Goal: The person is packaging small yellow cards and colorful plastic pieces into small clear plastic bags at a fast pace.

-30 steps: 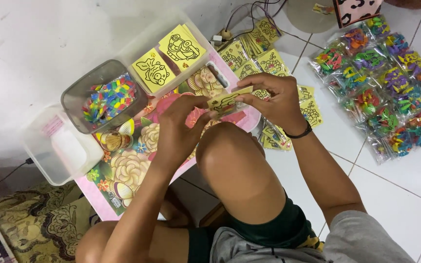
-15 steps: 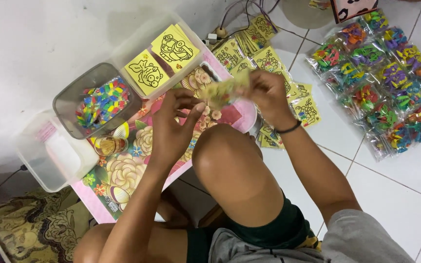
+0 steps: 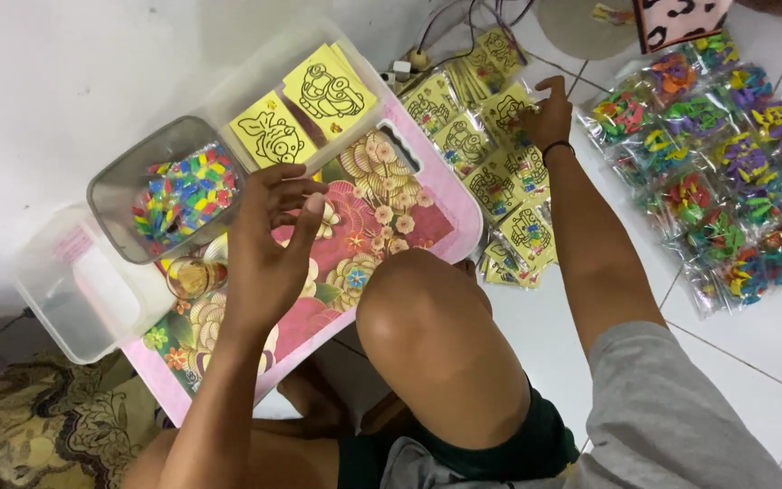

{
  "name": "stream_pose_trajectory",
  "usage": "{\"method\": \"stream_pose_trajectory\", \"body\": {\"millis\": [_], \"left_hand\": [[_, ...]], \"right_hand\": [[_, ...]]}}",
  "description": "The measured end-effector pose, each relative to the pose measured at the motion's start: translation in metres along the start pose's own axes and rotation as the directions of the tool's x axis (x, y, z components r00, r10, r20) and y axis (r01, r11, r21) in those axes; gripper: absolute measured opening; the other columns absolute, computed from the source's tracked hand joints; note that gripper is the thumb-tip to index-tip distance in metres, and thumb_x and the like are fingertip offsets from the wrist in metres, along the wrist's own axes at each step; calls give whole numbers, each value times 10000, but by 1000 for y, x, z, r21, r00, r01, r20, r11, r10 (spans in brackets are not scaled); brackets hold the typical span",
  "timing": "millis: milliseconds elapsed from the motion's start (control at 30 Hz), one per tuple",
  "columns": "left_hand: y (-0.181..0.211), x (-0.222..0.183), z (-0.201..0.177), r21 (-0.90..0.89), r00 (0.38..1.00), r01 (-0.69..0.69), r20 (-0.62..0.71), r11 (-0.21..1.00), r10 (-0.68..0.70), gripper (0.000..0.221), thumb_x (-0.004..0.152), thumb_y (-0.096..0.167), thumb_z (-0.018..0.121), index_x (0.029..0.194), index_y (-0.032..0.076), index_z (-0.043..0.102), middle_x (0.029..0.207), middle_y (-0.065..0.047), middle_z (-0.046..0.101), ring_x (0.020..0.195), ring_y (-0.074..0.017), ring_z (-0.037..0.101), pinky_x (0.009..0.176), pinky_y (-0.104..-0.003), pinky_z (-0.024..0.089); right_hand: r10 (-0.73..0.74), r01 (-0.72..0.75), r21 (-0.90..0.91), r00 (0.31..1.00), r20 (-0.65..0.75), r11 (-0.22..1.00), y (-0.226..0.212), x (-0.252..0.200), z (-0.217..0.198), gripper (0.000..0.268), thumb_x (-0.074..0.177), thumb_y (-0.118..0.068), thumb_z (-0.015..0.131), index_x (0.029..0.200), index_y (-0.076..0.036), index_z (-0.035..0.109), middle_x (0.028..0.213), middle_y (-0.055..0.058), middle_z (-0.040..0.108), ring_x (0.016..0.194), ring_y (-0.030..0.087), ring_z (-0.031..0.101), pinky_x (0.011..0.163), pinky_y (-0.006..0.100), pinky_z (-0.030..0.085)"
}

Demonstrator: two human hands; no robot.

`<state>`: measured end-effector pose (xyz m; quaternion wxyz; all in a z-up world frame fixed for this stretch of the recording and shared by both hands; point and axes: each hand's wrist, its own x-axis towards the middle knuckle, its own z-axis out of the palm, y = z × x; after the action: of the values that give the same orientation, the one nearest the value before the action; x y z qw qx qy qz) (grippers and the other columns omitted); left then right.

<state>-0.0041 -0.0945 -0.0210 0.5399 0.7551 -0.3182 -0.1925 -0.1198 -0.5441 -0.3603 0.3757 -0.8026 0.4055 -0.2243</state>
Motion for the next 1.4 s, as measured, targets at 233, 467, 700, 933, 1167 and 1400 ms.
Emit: {"method": "stream_pose_trajectory", "body": {"millis": [233, 467, 700, 933, 1167, 1400], "left_hand": [[-1, 7, 1, 53, 1000, -12, -6, 999, 12, 288, 1057, 114, 593, 1312, 3, 520, 1096, -216, 720, 1012, -393, 730, 858, -485, 569], [-3, 8, -1, 56, 999, 10, 33, 998, -11, 266, 1055, 100, 581, 1299, 1, 544, 1102, -222, 724, 1038, -406, 731, 879, -496, 559], [2, 0, -3, 56, 999, 1, 35, 998, -3, 240, 1059, 118, 586, 1273, 12, 576, 1078, -195, 735, 1055, -384, 740, 881, -474, 559], [13, -9, -22, 77, 1000, -20, 8, 997, 19, 246, 1061, 135, 596, 1257, -13, 583, 1063, -228, 724, 1045, -417, 728, 891, -496, 553], [12, -24, -59, 308, 998, -62, 3, 949, 64, 131, 979, 82, 682, 1058, -19, 708, 868, -67, 741, 721, -157, 651, 688, -296, 534], [-2, -46, -95, 524, 997, -32, 74, 851, -8, 242, 919, 136, 684, 1139, 43, 723, 951, -71, 796, 712, -276, 730, 620, -403, 539]], "right_hand": [[104, -49, -337, 983, 149, 940, 8, -6, 26, 230, 1006, -73, 632, 1148, -124, 458, 1015, 175, 636, 1039, 410, 664, 868, 588, 499], [50, 48, -539, 985, 166, 841, 36, -16, 34, 150, 1057, -278, 615, 1175, -190, 640, 1320, 141, 505, 1264, 381, 491, 903, 614, 493], [28, 70, -428, 975, 219, 901, 17, -29, 13, 311, 1106, -300, 526, 1390, -219, 621, 1437, 193, 468, 1369, 419, 446, 993, 635, 461], [-98, 129, -336, 989, 108, 933, -35, -28, -17, 232, 1067, -181, 585, 1287, -183, 659, 1346, 135, 499, 1326, 383, 453, 1002, 634, 427], [-767, 765, -53, 641, -28, 642, -182, -37, -57, 191, 937, 105, 654, 1118, 56, 694, 1261, 187, 527, 1164, 361, 533, 1001, 443, 451], [-903, 895, 126, 426, 50, 429, -338, -96, -80, 139, 962, 172, 668, 1069, 118, 737, 1377, 209, 512, 1235, 349, 527, 986, 429, 456]]}}
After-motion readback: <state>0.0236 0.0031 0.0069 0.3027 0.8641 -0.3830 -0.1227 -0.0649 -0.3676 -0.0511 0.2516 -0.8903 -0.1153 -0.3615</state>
